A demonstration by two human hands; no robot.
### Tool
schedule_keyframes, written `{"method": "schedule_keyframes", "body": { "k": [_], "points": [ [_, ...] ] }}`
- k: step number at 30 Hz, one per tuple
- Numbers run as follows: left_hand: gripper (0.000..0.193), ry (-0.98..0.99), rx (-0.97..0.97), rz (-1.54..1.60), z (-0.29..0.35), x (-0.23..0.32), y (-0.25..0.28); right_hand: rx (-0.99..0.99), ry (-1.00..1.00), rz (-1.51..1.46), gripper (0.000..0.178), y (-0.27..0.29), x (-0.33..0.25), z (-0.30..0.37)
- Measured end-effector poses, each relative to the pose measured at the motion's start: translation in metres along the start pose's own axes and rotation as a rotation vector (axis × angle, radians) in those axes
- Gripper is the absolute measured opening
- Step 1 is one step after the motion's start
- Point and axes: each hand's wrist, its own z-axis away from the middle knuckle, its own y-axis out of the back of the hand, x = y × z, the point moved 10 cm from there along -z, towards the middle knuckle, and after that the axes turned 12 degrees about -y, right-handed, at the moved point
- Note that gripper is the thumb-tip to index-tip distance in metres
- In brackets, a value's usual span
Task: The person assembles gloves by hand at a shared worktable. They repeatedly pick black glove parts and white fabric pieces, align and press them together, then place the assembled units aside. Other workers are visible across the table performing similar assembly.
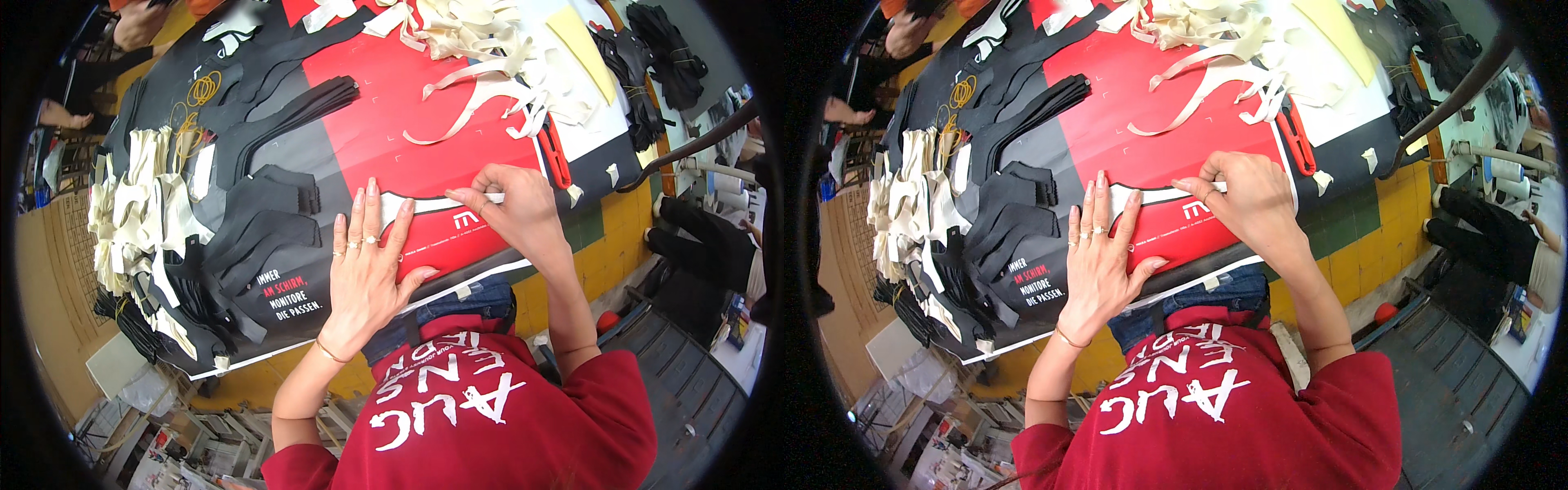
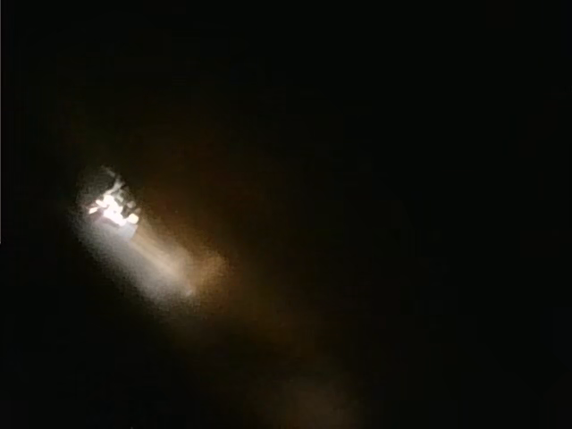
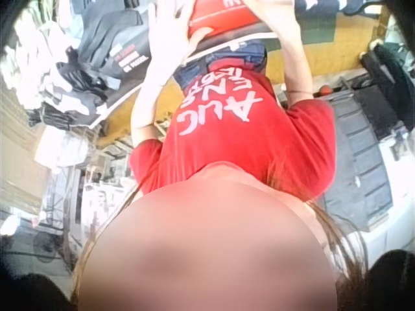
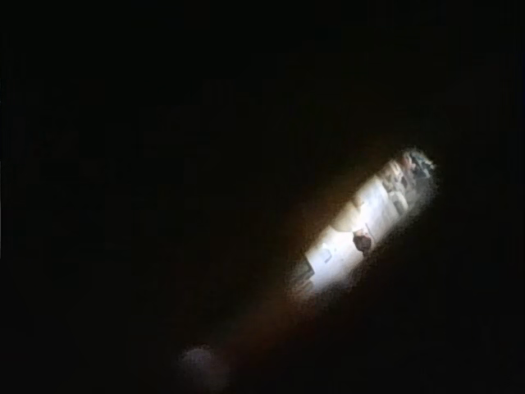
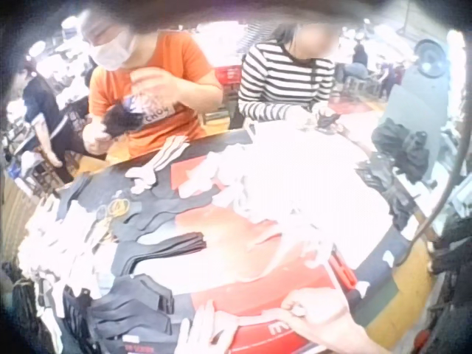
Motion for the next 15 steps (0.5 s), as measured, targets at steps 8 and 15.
{"method": "schedule_keyframes", "body": {
  "k": [8, 15],
  "points": [
    [0.094, 0.069, -0.011, -0.061, -0.001, 0.006, 0.007, 0.093, 0.031, 0.087, 0.035, 0.001, -0.006, 0.007],
    [0.104, -0.096, -0.024, 0.079, -0.025, 0.044, -0.013, 0.274, 0.021, -0.044, 0.029, 0.017, -0.004, 0.021]
  ]
}}
